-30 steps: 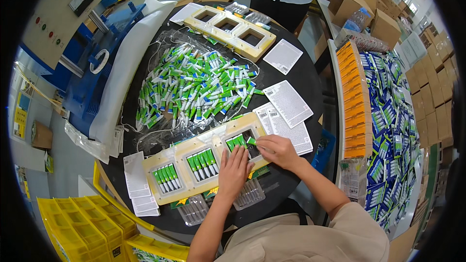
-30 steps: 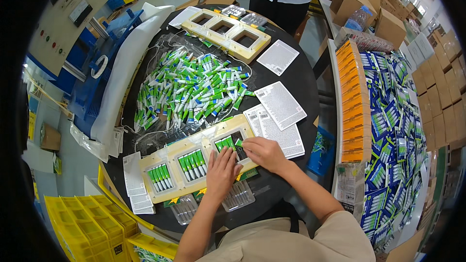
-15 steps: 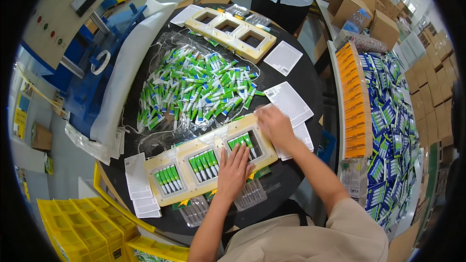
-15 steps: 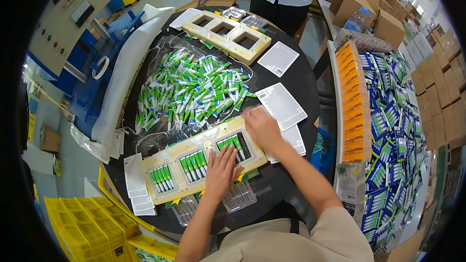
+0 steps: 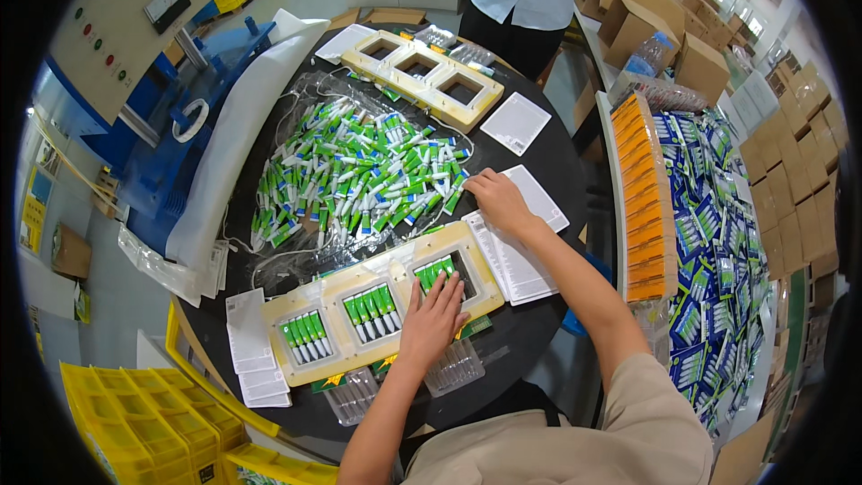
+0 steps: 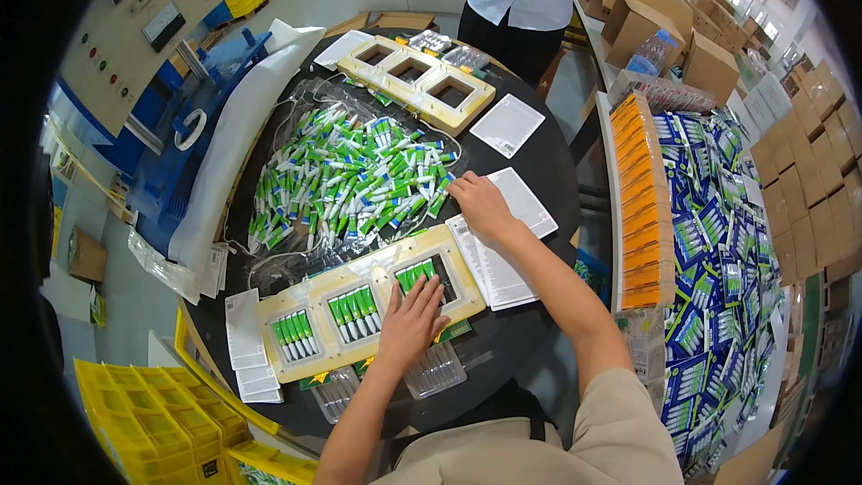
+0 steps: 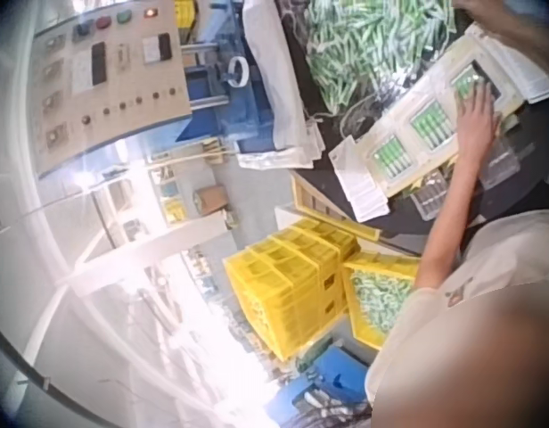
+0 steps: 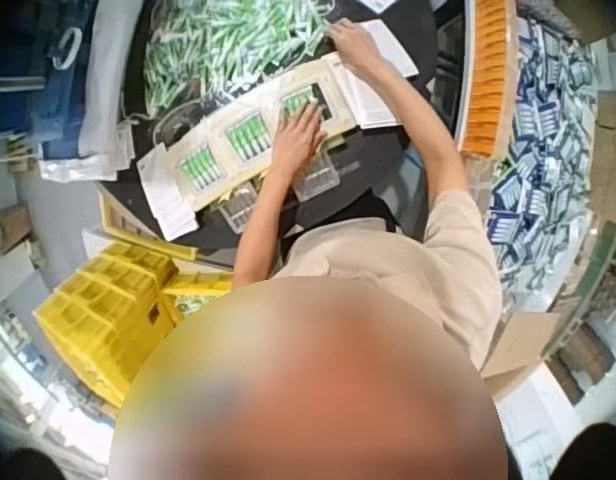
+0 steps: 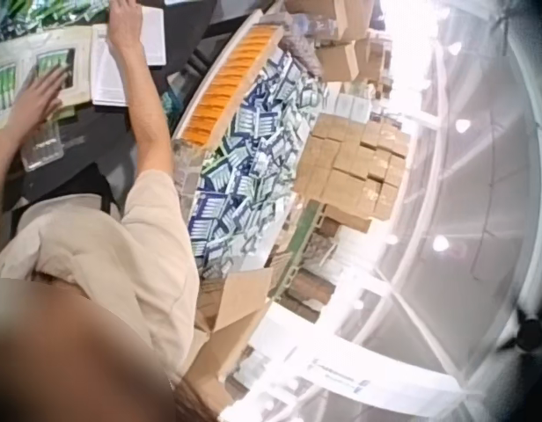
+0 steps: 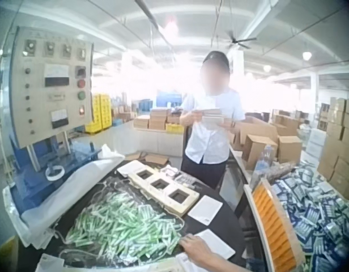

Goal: The person places green cylindrical batteries into a multi-slot wooden jig on a workbench, then covers the filled slots with white paper sheets. The person repeats this cycle multiple times, handling batteries and paper sheets by hand.

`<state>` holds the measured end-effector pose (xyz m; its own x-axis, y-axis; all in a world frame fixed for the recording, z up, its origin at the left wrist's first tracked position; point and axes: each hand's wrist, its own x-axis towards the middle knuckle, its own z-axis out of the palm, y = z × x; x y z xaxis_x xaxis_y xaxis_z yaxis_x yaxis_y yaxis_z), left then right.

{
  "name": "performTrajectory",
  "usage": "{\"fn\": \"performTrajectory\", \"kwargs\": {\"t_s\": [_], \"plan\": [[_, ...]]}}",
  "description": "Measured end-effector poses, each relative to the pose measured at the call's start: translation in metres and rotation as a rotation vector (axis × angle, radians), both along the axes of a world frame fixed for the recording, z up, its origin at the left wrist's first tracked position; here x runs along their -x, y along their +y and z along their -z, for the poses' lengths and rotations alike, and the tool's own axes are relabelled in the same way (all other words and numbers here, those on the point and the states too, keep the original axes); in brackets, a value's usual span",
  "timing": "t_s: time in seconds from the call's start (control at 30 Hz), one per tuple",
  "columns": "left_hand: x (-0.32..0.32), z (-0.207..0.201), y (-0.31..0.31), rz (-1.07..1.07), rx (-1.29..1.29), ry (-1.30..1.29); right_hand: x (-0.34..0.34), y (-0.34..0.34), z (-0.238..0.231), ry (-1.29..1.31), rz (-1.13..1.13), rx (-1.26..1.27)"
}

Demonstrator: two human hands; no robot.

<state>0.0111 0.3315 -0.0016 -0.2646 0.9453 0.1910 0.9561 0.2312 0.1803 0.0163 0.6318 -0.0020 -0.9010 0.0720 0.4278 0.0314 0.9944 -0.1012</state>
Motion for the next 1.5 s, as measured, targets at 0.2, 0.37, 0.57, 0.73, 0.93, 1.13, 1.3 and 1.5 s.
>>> {"fn": "performTrajectory", "kwargs": {"t_s": [0.2,0.37,0.57,0.73,0.93,1.13,1.3,1.5], "plan": [[0.000,0.000,-0.002,0.010,-0.019,-0.023,0.026,0.015,0.005,-0.133,-0.095,-0.217],[-0.001,0.004,-0.002,0.006,-0.037,-0.020,0.013,0.021,0.010,-0.167,-0.108,-0.144],[-0.002,0.008,-0.003,-0.008,-0.033,-0.038,-0.017,-0.001,-0.034,0.063,-0.034,-0.097],[-0.002,0.010,-0.004,-0.018,-0.042,-0.078,-0.104,-0.096,-0.047,0.177,0.029,0.107],[-0.002,0.012,-0.004,-0.015,-0.056,-0.045,-0.109,-0.149,-0.019,0.162,0.060,0.026],[0.000,0.010,-0.005,-0.005,-0.050,-0.018,-0.100,-0.155,-0.010,0.077,0.141,0.147],[0.001,-0.001,-0.004,0.002,0.019,-0.046,-0.101,-0.148,-0.013,0.056,0.106,0.101],[0.024,-0.021,-0.071,-0.127,-0.196,-0.155,-0.130,-0.048,-0.063,-0.088,0.414,-0.158]]}}
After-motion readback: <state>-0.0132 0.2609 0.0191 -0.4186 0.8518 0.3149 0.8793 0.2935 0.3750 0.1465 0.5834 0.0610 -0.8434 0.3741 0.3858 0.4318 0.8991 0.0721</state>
